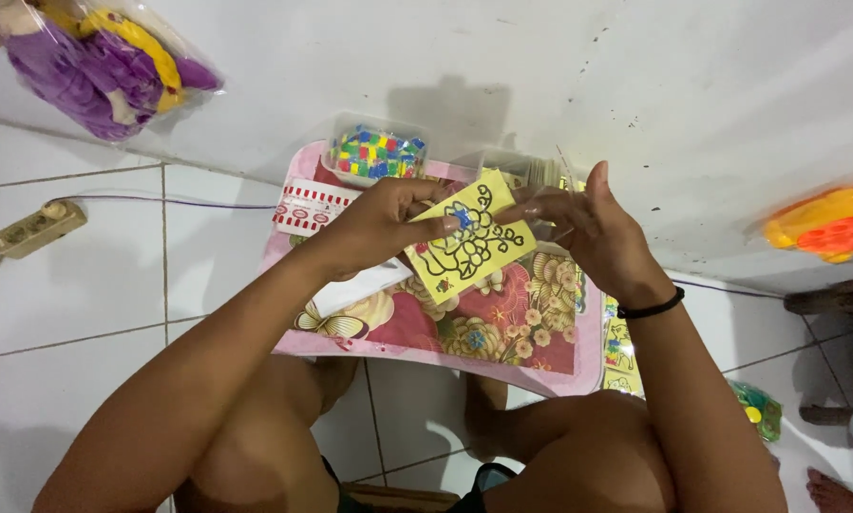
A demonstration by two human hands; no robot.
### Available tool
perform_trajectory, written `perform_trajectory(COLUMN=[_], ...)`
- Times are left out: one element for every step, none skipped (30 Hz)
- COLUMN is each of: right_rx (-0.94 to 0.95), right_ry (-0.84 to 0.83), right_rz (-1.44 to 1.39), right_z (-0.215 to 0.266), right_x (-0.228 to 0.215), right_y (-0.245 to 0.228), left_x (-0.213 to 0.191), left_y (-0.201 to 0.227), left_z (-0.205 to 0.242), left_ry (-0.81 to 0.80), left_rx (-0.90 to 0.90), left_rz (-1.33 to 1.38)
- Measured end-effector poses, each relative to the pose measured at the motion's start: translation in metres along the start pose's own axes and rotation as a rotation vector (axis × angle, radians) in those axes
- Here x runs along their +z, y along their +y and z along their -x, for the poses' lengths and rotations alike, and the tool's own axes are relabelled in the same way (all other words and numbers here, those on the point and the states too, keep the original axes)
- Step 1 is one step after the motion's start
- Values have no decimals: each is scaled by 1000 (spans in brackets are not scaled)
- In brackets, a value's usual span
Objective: The person places a sticker sheet and a small bag of colored items into a clear plastic bag and then places it on the floor.
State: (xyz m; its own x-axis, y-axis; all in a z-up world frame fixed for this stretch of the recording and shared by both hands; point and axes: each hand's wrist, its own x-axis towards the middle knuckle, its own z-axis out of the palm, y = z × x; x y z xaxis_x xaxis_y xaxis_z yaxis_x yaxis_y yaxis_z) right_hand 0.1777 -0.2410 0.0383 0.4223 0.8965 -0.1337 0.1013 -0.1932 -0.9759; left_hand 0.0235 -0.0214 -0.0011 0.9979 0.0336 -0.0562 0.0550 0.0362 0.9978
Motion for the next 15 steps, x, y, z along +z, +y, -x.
perform_trajectory(right_rx=[0,0,0,1,0,-2,-2,-20,-38,-38,-42,-46,-46,-46,-46], right_ry=[0,-23,-47,-47,-53,-58,-58,-92,-127,-127,-133,-139,-139,-140,-141], right_rz=[0,2,3,2,2,2,1,-15,-30,-31,-32,-32,-33,-21,-10], right_z=[-1,-2,-3,-1,0,2,-1,-3,-6,-6,-5,-5,-6,-6,-7], right_x=[-2,-5,-8,-4,0,4,-1,-5,-10,-9,-8,-7,-7,-8,-9], right_y=[2,4,6,2,-1,-4,3,10,17,18,18,18,19,21,22], left_x=[0,-1,-1,-1,-1,-2,1,3,5,5,5,5,6,6,6], left_y=[-1,-3,-4,-4,-4,-4,-2,0,2,0,-2,-3,-2,0,2], left_z=[-1,-1,-2,-1,-1,-1,1,4,7,6,5,5,5,6,6], left_ry=[0,0,0,0,1,1,1,9,17,17,15,12,12,13,14], left_rx=[0,14,29,28,29,31,30,39,48,47,37,28,27,21,15], left_rz=[0,-1,-3,-3,-14,-26,-26,-42,-57,-57,-54,-52,-52,-59,-66])
